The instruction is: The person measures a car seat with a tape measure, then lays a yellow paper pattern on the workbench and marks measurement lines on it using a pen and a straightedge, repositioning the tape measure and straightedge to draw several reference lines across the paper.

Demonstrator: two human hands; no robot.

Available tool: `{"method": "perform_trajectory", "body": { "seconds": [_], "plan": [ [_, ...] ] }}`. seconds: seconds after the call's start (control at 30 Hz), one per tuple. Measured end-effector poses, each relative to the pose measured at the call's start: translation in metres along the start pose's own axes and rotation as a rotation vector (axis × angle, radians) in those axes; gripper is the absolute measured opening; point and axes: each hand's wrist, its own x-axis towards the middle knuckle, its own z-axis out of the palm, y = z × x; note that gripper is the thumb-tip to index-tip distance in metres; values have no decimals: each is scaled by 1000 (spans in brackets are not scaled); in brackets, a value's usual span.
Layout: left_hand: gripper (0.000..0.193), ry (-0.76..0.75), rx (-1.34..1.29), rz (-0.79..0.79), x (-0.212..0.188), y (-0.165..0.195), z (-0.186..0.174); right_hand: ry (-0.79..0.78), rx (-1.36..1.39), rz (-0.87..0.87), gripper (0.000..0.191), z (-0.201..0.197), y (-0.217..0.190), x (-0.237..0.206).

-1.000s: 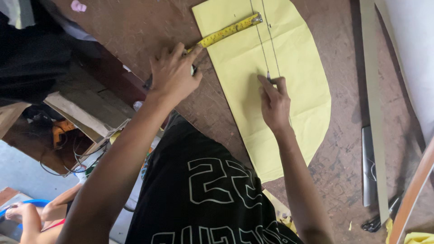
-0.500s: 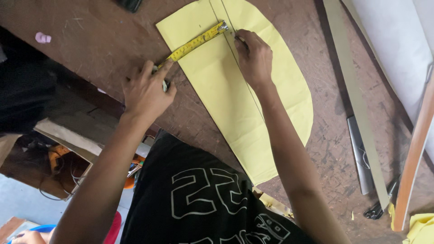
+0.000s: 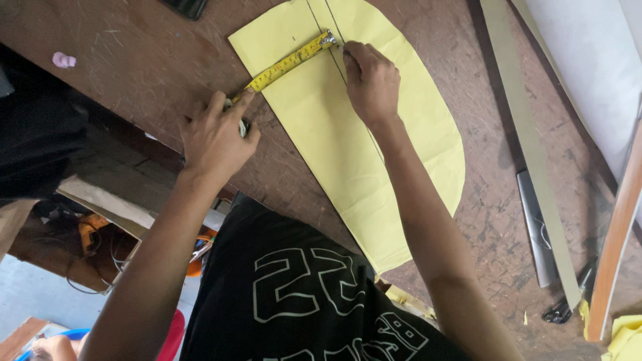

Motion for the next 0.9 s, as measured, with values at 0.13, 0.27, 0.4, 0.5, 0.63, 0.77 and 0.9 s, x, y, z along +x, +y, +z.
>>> {"method": "perform_trajectory", "body": {
  "seconds": [0.13, 0.27, 0.4, 0.5, 0.63, 0.77, 0.9],
  "plan": [
    [60, 88, 65, 35, -3, 3, -3, 5, -46, -42, 8, -2, -2, 3],
    [61, 115, 16, 38, -6, 8, -10, -18, -42, -47, 8, -16, 10, -10],
    [68, 114, -106, 98, -9, 7, -23, 88, 77, 171, 50, -56, 43, -64],
    [83, -85, -267, -47, -12, 4, -30, 130, 177, 484, 57, -106, 79, -128],
    [97, 157, -226, 55, -13, 0, -30, 320, -294, 409, 49, -186, 131, -214],
    [103, 189, -153, -1, -10, -6, -17, 159, -673, 588, 73, -253, 172, -285],
    [104, 167, -7, -65, -3, -7, 6, 108, -676, 592, 50, -288, 205, -316]
  ]
}}
